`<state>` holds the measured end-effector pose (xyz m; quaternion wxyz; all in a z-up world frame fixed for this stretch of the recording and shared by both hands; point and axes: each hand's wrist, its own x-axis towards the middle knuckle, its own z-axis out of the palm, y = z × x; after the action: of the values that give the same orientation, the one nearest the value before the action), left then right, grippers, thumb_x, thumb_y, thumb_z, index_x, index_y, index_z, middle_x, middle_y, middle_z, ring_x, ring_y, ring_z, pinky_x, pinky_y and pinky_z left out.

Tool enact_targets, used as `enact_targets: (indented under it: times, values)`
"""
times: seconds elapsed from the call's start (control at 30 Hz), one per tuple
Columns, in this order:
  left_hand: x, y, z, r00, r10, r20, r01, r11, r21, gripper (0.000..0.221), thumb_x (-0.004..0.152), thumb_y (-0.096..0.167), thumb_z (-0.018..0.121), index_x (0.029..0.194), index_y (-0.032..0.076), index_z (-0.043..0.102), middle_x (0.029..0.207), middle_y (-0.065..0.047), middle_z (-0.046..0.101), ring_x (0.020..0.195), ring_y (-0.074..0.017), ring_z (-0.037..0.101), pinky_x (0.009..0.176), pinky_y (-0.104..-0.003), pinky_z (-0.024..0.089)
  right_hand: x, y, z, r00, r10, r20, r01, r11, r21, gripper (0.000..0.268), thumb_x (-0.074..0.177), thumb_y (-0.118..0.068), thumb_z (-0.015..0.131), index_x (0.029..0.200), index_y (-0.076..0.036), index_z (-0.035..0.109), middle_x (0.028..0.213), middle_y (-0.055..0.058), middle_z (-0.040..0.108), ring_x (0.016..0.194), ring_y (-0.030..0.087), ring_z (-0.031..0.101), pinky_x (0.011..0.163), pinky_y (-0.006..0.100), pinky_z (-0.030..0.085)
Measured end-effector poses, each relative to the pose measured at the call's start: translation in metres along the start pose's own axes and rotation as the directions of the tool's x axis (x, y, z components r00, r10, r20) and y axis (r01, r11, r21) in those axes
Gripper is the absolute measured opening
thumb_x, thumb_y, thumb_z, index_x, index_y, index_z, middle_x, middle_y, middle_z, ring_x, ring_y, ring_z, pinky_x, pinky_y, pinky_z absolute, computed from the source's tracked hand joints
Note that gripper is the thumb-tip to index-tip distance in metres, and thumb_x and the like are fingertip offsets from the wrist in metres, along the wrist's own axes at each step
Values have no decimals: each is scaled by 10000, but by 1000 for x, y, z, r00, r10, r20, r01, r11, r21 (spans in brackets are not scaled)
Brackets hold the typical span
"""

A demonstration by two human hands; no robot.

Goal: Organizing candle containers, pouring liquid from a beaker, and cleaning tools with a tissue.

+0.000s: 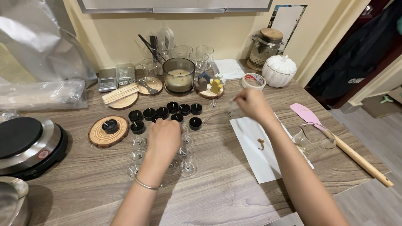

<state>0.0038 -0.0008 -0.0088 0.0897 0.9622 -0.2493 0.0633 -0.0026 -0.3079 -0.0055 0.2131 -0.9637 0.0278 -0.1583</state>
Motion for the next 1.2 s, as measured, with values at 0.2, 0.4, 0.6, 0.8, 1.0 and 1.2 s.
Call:
enact_targets:
  times: [0.2,0.4,0.6,0.8,1.0,1.2]
  values:
    - [-3,-3,0,999,20,-46,-21,999,-27,182,805,14,650,863,89,806,887,-161,760,928,-320,697,891,-466,531,47,50,26,951,285,-116,-284,958,23,201,874,-141,664,973,-44,810,949,233,743,890,320,734,865,410,551]
    - [-4,-9,4,996,33,-80,-45,987,-156,168,753,0,705,860,86,802,854,-185,755,892,-335,714,899,-475,540,52,49,37,931,365,30,-365,931,-3,228,880,-216,691,994,-52,801,926,218,758,865,304,745,851,392,558]
    - [-8,-8,1,990,47,-134,-69,984,-165,108,763,31,713,817,70,798,795,-197,740,800,-347,727,845,-473,561,34,48,27,939,343,-35,-338,936,95,260,881,-192,642,1055,-91,806,987,161,774,904,252,741,877,367,554]
    - [-7,-11,10,991,43,-130,-56,994,-94,91,764,4,700,805,32,777,775,-212,728,770,-333,733,783,-443,586,-4,-11,-3,957,243,-156,-216,961,172,278,896,-163,619,1108,-52,761,1031,152,766,951,249,742,892,359,557]
    - [-15,-1,-40,990,-4,-144,-25,979,-203,70,801,10,711,791,11,779,762,-221,721,759,-329,732,737,-432,597,-19,-15,-5,969,185,-163,-162,977,140,256,896,-129,612,1090,-15,736,1035,171,760,966,273,738,895,374,554]
    - [39,52,-61,958,217,-186,-270,901,-339,87,817,86,784,896,49,791,833,-187,755,777,-285,752,777,-403,594,-27,18,18,927,258,-272,-234,965,117,233,908,-64,569,1033,-2,756,1024,207,751,947,314,730,895,407,550]
